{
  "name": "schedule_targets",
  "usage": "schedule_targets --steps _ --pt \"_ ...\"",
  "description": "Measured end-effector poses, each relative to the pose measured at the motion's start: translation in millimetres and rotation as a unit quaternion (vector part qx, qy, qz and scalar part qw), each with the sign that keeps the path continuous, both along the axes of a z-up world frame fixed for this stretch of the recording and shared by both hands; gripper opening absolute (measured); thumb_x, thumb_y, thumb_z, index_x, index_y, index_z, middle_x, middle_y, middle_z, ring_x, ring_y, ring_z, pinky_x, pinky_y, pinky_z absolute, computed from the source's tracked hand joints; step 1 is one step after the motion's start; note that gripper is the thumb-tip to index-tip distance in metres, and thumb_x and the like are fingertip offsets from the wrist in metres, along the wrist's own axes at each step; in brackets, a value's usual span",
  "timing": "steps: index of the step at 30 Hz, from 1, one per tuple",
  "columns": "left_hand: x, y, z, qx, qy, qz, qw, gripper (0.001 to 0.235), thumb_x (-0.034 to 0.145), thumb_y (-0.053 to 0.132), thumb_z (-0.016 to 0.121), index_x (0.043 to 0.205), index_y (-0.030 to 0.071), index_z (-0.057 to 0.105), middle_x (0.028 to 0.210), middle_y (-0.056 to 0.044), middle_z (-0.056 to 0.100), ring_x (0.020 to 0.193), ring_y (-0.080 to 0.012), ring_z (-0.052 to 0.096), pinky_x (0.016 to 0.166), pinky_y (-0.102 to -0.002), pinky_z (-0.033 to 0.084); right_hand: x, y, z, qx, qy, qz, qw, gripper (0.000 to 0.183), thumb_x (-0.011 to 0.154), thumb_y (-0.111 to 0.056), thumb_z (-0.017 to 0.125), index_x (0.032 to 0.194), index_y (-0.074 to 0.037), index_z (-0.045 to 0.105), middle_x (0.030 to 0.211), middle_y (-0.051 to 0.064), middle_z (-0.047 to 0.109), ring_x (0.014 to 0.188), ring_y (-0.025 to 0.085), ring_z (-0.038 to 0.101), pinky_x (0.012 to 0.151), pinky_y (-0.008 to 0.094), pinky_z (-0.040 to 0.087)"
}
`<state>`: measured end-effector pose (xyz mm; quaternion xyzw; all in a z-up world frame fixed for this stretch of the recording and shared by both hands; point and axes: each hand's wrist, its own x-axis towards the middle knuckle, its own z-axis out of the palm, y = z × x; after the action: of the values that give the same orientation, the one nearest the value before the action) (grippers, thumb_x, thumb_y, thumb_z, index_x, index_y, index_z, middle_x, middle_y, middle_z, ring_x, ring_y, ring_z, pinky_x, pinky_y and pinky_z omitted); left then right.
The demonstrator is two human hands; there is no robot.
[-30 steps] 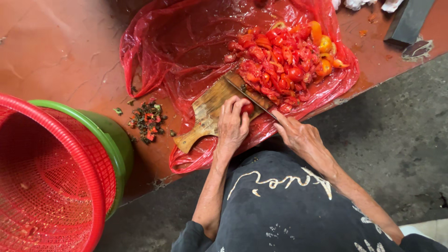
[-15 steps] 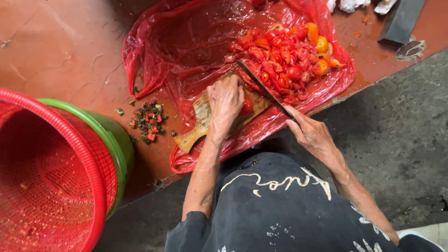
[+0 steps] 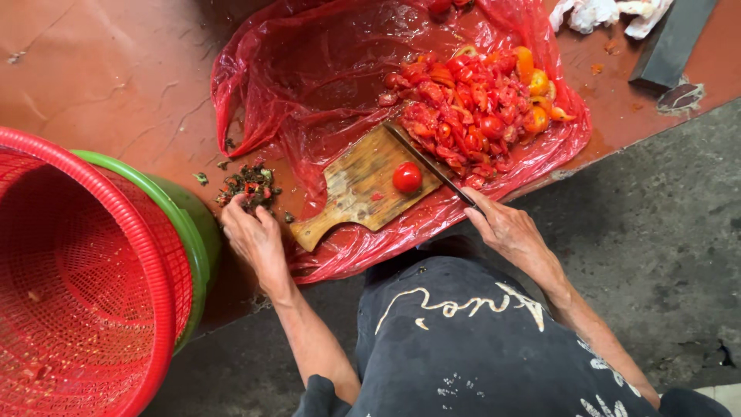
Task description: The person repeatedly picks whole tomatoes from a red plastic bag and dices them on a wooden cutting board using a knife. The diced tomatoes accumulate on the board and in the bag as the person continues the task.
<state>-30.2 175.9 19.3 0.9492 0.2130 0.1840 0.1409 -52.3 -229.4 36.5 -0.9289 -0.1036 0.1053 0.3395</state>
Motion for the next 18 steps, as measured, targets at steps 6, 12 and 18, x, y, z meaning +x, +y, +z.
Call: schedule_targets --steps 6,12,18 --pt "12.2 -59.9 -5.8 -0.100 -0.022 -0.153 0.983 0.022 0.095 0.004 0.064 0.116 0.011 0.067 0.118 -0.010 0.068 0.110 -0.0300 0.068 0.097 -0.042 0.055 10.7 -4.7 -0.4 -0.073 0.107 -0.048 0.990 0.046 0.102 -0.032 0.060 0.146 -0.020 0.055 0.111 0.019 0.073 0.100 0.041 0.071 0.080 0.049 0.058" --pt "6.2 -167.8 -10.4 -0.203 -0.014 -0.332 0.921 0.036 0.091 0.012 0.073 0.125 0.007 0.060 0.124 -0.018 0.059 0.109 -0.0363 0.063 0.091 -0.045 0.052 -2.4 -8.2 8.4 0.011 0.001 0.006 1.000 0.045 0.100 -0.023 0.062 0.144 -0.014 0.054 0.122 0.019 0.071 0.105 0.041 0.069 0.082 0.048 0.059" --pt "13.6 -174.4 -13.4 -0.198 -0.018 -0.333 0.922 0.037 0.092 0.007 0.070 0.126 0.008 0.059 0.128 -0.015 0.057 0.112 -0.0354 0.061 0.094 -0.045 0.052 -24.5 -10.0 20.5 0.007 0.037 0.015 0.999 0.048 0.098 -0.021 0.063 0.145 -0.016 0.054 0.112 0.018 0.072 0.093 0.040 0.071 0.074 0.046 0.059"
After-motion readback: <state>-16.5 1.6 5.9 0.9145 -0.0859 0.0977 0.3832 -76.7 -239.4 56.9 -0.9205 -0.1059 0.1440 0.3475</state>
